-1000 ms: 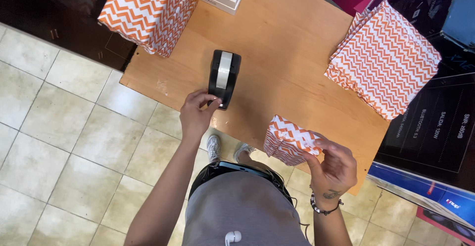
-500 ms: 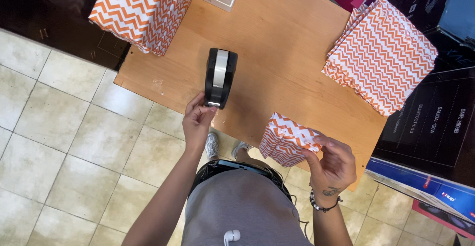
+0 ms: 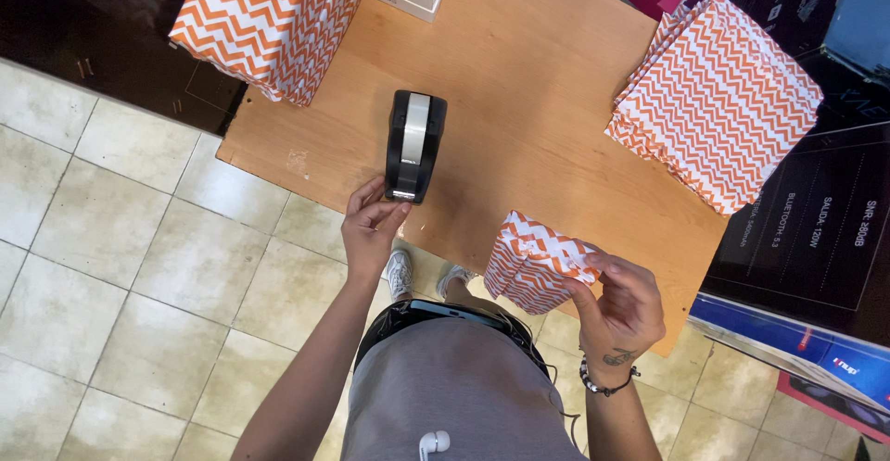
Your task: The person places a box into a paper bag, folds the top of the bag over multiple times, and secures it with tape using a dispenser.
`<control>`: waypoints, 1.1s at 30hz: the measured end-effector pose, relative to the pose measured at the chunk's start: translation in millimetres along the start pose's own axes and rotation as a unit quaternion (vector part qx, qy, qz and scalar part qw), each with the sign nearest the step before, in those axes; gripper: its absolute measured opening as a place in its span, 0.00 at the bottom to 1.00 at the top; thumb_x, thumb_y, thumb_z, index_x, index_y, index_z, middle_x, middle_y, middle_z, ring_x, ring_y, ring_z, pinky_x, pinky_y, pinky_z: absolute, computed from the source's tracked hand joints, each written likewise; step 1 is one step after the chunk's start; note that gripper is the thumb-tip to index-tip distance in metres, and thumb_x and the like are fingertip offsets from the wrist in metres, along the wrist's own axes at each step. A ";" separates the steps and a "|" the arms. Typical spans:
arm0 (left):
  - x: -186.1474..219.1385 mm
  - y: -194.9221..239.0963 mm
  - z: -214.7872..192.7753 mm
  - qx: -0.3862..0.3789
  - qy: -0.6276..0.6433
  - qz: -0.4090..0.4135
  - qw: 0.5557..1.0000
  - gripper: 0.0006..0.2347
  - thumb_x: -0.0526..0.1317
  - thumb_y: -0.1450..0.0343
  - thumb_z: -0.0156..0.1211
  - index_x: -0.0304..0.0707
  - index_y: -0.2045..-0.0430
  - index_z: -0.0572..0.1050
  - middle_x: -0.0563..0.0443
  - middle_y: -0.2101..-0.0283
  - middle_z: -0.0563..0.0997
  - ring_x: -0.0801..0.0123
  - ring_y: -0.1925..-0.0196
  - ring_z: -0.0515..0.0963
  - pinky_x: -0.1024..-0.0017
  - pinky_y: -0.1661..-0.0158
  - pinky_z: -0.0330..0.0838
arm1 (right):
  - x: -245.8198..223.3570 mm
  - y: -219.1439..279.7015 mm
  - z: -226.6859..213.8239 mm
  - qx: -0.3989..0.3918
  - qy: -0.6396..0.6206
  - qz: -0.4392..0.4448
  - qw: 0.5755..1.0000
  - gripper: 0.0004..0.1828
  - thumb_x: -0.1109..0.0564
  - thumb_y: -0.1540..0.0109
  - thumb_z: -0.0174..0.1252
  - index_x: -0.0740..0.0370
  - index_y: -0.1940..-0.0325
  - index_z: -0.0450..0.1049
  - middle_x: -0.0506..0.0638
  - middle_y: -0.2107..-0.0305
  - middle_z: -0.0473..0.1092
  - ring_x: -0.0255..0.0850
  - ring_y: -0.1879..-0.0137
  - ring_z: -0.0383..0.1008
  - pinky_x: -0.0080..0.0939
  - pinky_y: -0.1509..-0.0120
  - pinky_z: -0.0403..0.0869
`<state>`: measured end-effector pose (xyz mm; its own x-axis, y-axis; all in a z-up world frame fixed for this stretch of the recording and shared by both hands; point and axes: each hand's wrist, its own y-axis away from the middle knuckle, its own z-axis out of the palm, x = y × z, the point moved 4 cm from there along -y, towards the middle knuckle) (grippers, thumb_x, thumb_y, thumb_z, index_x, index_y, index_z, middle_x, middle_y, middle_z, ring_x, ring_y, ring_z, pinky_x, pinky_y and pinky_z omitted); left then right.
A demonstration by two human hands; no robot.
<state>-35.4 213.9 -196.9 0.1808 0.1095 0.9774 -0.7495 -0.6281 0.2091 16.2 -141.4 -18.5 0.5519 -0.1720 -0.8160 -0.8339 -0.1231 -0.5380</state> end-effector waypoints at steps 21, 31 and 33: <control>133.1 47.3 12.7 -0.210 -0.382 -0.062 0.898 0.08 0.58 0.30 0.84 0.72 0.61 0.94 0.68 0.49 0.93 0.61 0.53 0.97 0.66 0.53 0.92 | -4.1 -4.0 24.4 -0.028 -0.018 -0.115 0.993 0.51 0.74 0.41 0.79 0.61 0.19 0.60 0.65 0.63 0.84 0.74 0.53 0.89 0.87 0.44 0.87; 172.9 101.7 94.5 -0.308 0.104 -0.197 0.925 0.08 0.36 0.23 0.77 0.25 0.65 0.91 0.37 0.78 0.88 0.71 0.79 0.88 0.73 0.70 0.89 | -27.6 -17.0 40.2 -0.022 0.110 -0.178 0.978 0.28 0.68 0.37 0.80 0.53 0.38 0.77 0.52 0.66 0.88 0.71 0.53 0.92 0.66 0.54 0.90; 172.8 102.6 96.6 -0.303 0.107 -0.206 0.924 0.09 0.36 0.23 0.77 0.24 0.66 0.91 0.37 0.79 0.87 0.72 0.80 0.87 0.74 0.71 0.88 | -31.4 -11.7 36.5 -0.017 0.107 -0.208 0.972 0.43 0.70 0.37 0.78 0.47 0.22 0.69 0.54 0.65 0.87 0.74 0.54 0.92 0.70 0.54 0.91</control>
